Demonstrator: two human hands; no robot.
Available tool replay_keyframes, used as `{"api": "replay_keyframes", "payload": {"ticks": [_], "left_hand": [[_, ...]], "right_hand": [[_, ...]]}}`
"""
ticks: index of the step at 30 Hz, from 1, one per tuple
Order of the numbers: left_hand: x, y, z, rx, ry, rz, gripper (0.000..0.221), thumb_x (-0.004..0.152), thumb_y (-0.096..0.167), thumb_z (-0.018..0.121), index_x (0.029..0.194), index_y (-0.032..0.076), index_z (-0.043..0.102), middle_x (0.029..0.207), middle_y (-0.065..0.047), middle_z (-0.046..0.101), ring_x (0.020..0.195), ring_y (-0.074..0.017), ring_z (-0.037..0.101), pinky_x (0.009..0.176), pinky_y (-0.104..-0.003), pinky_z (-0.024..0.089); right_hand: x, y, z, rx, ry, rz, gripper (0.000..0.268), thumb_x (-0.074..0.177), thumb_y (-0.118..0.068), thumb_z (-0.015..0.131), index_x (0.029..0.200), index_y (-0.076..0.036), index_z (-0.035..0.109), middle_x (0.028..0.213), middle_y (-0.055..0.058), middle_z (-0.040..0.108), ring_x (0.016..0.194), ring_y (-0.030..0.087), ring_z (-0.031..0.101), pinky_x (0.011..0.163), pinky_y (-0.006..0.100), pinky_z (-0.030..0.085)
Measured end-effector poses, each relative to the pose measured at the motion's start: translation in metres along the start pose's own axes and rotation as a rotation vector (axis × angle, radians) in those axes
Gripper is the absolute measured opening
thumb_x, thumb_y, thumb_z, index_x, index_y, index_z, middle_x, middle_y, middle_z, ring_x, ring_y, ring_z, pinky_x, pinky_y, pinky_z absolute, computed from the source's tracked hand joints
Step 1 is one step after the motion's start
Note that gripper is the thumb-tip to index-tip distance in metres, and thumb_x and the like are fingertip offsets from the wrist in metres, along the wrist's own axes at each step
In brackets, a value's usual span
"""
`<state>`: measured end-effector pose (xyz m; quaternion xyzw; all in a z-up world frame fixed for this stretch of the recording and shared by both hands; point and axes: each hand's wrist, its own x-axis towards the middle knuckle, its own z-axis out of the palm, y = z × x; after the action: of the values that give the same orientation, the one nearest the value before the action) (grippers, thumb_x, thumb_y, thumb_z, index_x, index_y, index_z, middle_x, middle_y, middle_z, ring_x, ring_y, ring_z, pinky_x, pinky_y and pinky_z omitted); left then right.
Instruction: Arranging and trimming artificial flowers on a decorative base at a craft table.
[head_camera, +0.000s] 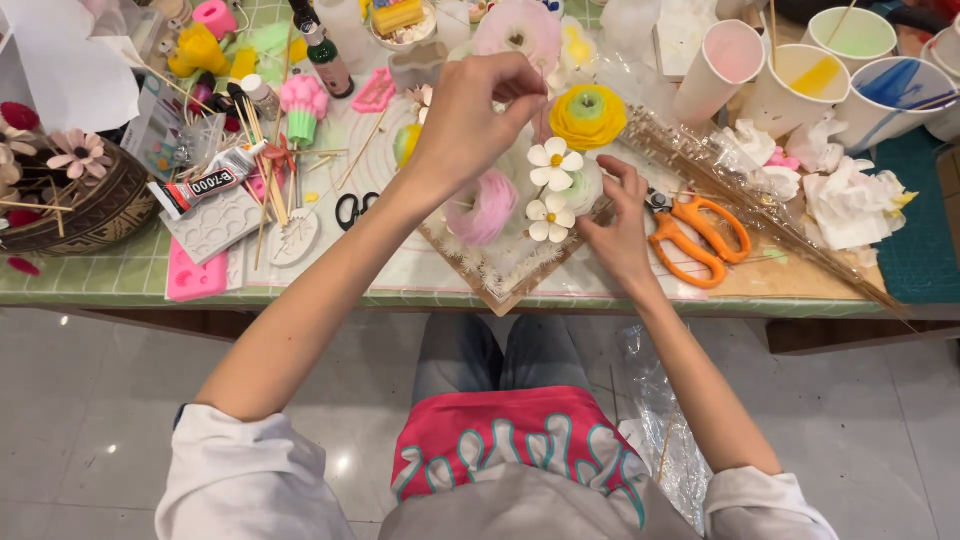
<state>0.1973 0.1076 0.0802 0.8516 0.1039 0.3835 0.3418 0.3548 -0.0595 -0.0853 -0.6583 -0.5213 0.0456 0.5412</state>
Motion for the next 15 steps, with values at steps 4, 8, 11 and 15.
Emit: {"api": "replay_keyframes", "payload": {"ticks": [4, 8, 11, 15], "left_hand": [[0.001, -0.005, 0.009, 0.015, -0.068, -0.025, 0.010, 0.087, 0.001, 0.073, 0.096, -0.002, 0.074, 0.088, -0.011, 0.079, 0.085, -0.0182, 0.080, 0.081, -0.030, 0.062], [0.000, -0.002, 0.011, 0.145, -0.131, -0.102, 0.012, 0.081, 0.003, 0.076, 0.093, 0.000, 0.079, 0.084, -0.013, 0.079, 0.079, -0.0213, 0.078, 0.076, -0.032, 0.060], [0.000, -0.007, 0.013, 0.185, -0.148, -0.061, 0.013, 0.078, 0.003, 0.079, 0.091, -0.001, 0.080, 0.082, -0.015, 0.078, 0.076, -0.0241, 0.077, 0.074, -0.034, 0.058], [0.005, -0.015, 0.014, 0.190, -0.201, -0.069, 0.014, 0.077, 0.003, 0.079, 0.091, 0.000, 0.080, 0.081, -0.015, 0.077, 0.074, -0.0228, 0.077, 0.072, -0.033, 0.060]], "right_hand": [[0.001, 0.001, 0.005, 0.002, -0.004, -0.003, 0.050, 0.073, 0.001, 0.075, 0.123, -0.002, 0.071, 0.148, 0.009, 0.052, 0.139, 0.033, 0.039, 0.121, 0.043, 0.033], [0.004, 0.005, 0.008, 0.061, -0.015, 0.015, 0.048, 0.074, -0.001, 0.075, 0.122, -0.004, 0.072, 0.152, 0.008, 0.050, 0.141, 0.033, 0.037, 0.122, 0.043, 0.033], [0.006, 0.004, 0.010, 0.053, -0.024, 0.004, 0.049, 0.075, -0.003, 0.077, 0.124, -0.005, 0.072, 0.153, 0.009, 0.049, 0.143, 0.033, 0.036, 0.122, 0.043, 0.032], [0.008, 0.003, 0.012, 0.041, -0.038, -0.012, 0.051, 0.077, -0.006, 0.080, 0.127, -0.007, 0.071, 0.154, 0.009, 0.048, 0.143, 0.032, 0.035, 0.124, 0.044, 0.028]]}}
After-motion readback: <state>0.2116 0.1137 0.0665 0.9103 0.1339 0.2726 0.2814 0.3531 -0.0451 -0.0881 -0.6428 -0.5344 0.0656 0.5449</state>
